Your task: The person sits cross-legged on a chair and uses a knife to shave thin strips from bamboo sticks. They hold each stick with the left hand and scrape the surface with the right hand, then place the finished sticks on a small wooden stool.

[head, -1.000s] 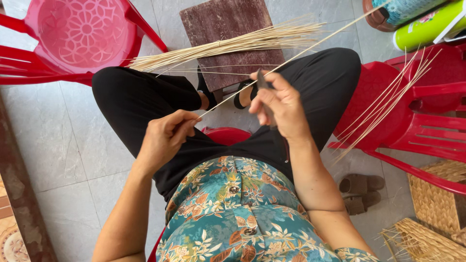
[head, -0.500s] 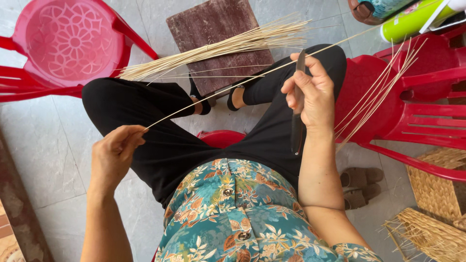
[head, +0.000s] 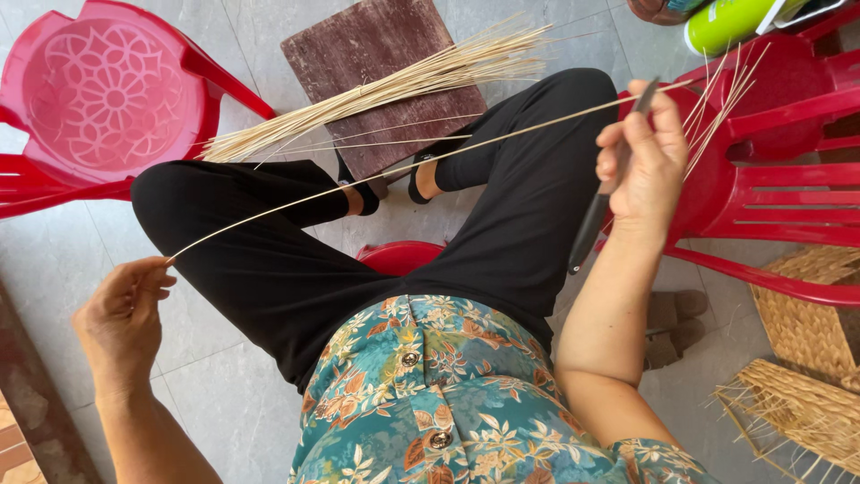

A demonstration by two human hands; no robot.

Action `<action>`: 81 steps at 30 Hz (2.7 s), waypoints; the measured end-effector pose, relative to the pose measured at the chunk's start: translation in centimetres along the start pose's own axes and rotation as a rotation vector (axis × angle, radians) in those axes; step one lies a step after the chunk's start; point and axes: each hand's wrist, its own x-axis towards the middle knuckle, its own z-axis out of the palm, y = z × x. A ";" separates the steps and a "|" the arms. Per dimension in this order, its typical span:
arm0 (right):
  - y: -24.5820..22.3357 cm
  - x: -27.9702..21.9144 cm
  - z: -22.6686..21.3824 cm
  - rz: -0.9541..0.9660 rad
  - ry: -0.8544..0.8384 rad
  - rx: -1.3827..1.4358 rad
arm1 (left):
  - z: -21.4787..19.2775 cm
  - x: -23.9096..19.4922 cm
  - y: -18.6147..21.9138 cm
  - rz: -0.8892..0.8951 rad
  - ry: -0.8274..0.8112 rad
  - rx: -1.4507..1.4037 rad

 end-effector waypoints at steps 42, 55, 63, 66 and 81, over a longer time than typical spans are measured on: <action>6.1 -7.2 -21.6 0.472 0.602 -1.106 | 23.7 10.6 6.1 0.389 -0.209 0.207; -1.4 -3.9 -6.8 0.146 0.249 -0.417 | 30.3 13.8 3.1 0.403 -0.202 0.338; 6.2 0.3 5.7 0.431 -0.211 0.039 | 32.1 15.1 0.6 0.553 -0.262 0.590; 10.7 -0.4 9.0 0.627 -0.271 0.255 | 31.6 15.4 0.8 0.634 -0.276 0.569; 11.2 -2.3 9.0 0.348 -0.270 0.085 | 27.6 12.9 15.7 0.884 -0.110 0.014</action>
